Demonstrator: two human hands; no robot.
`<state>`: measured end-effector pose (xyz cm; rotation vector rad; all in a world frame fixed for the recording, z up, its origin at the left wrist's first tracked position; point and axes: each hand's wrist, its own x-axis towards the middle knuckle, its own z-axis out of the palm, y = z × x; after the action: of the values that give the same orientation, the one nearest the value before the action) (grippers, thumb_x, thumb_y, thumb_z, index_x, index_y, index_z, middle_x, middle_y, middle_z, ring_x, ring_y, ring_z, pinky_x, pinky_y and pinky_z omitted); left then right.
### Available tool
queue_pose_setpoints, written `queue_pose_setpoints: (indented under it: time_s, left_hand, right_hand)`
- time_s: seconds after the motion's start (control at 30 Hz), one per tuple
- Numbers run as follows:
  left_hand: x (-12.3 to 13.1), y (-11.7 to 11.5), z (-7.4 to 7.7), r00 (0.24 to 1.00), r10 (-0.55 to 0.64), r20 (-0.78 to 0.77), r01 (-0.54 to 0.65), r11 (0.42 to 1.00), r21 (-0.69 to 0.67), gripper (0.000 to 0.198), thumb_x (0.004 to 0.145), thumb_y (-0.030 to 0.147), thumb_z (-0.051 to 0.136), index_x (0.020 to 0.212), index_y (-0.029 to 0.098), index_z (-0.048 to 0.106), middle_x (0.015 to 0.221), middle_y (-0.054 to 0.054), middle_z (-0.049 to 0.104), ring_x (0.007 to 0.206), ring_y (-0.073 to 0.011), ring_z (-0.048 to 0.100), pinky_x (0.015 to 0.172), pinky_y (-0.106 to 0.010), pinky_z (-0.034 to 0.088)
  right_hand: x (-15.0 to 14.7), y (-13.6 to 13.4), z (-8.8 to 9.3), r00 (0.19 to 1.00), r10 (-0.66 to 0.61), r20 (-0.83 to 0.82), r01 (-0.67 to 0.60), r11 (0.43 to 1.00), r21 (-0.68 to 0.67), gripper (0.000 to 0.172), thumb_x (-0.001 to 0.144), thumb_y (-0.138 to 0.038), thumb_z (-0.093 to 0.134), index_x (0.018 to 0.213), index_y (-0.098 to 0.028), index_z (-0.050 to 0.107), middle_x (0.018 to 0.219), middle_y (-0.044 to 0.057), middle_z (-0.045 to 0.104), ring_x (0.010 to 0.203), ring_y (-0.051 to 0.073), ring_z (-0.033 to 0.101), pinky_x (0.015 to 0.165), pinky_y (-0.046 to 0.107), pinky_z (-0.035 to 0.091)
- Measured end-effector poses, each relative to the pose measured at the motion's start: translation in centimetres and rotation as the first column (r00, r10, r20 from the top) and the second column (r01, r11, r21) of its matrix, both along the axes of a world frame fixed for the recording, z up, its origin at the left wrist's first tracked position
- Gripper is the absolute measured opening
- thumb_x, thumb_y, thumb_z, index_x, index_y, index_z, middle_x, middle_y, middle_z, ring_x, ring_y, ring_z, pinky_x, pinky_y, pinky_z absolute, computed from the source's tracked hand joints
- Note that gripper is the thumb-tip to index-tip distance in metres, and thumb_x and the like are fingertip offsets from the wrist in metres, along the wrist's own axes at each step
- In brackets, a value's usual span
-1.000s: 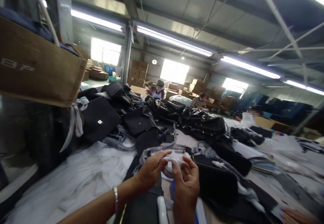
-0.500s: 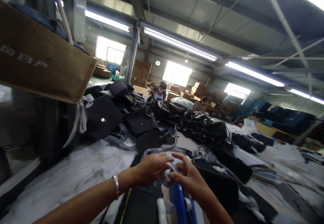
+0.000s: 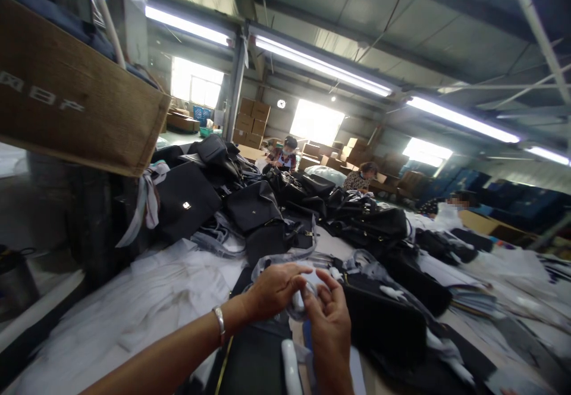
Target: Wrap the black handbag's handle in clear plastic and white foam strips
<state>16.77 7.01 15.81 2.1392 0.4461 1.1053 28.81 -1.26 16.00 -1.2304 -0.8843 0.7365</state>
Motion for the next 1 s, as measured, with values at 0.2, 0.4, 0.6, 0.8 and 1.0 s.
queue_pose_setpoints:
  time_s: [0.2, 0.4, 0.6, 0.8, 1.0]
  left_hand:
    - [-0.3, -0.3, -0.1, 0.999, 0.041, 0.034, -0.04, 0.999, -0.017, 0.05, 0.099, 0.05, 0.035, 0.118, 0.016, 0.066, 0.099, -0.01, 0.068, 0.093, -0.0218, 0.062, 0.085, -0.031, 0.044]
    - [-1.4, 0.3, -0.2, 1.0, 0.017, 0.021, -0.016, 0.999, -0.032, 0.056, 0.098, 0.055, 0.032, 0.108, 0.016, 0.072, 0.087, -0.008, 0.065, 0.081, -0.02, 0.059, 0.077, -0.029, 0.041]
    - [-1.5, 0.3, 0.1, 0.998, 0.036, 0.045, -0.031, 0.994, -0.103, 0.061, 0.102, 0.048, 0.023, 0.101, 0.014, 0.074, 0.08, -0.007, 0.062, 0.076, -0.0183, 0.056, 0.076, -0.029, 0.04]
    - [-1.2, 0.6, 0.5, 0.994, 0.082, 0.076, -0.067, 0.982, -0.176, 0.06, 0.102, 0.047, 0.025, 0.094, 0.012, 0.073, 0.074, -0.004, 0.056, 0.072, -0.0163, 0.052, 0.068, -0.025, 0.039]
    - [-1.1, 0.9, 0.3, 0.988, 0.117, 0.101, -0.092, 0.972, -0.218, 0.056, 0.101, 0.048, 0.03, 0.089, 0.013, 0.072, 0.073, -0.003, 0.057, 0.068, -0.0152, 0.051, 0.066, -0.025, 0.038]
  right_hand:
    - [-1.2, -0.6, -1.7, 0.988, -0.155, 0.01, 0.154, 0.988, 0.028, 0.058, 0.071, -0.043, 0.076, 0.121, -0.023, 0.053, 0.095, 0.001, 0.062, 0.091, 0.015, 0.061, 0.076, 0.022, 0.049]
    - [-1.9, -1.4, -1.6, 0.991, -0.136, 0.009, 0.136, 0.991, 0.014, 0.059, 0.074, -0.044, 0.073, 0.124, -0.024, 0.05, 0.09, -0.002, 0.059, 0.076, 0.012, 0.059, 0.067, 0.021, 0.049]
    - [-2.8, -1.9, -0.3, 0.991, -0.132, -0.015, 0.132, 0.991, -0.007, 0.057, 0.074, -0.043, 0.073, 0.122, -0.023, 0.05, 0.089, -0.001, 0.058, 0.077, 0.013, 0.061, 0.066, 0.021, 0.05]
    - [-2.9, -2.2, -0.2, 0.991, -0.133, -0.013, 0.133, 0.991, -0.014, 0.059, 0.074, -0.045, 0.074, 0.122, -0.022, 0.05, 0.093, 0.002, 0.057, 0.084, 0.016, 0.062, 0.072, 0.024, 0.051]
    - [-3.2, -2.4, -0.3, 0.986, -0.169, 0.001, 0.168, 0.985, -0.036, 0.06, 0.071, -0.048, 0.074, 0.121, -0.023, 0.051, 0.096, 0.004, 0.059, 0.09, 0.019, 0.062, 0.073, 0.025, 0.051]
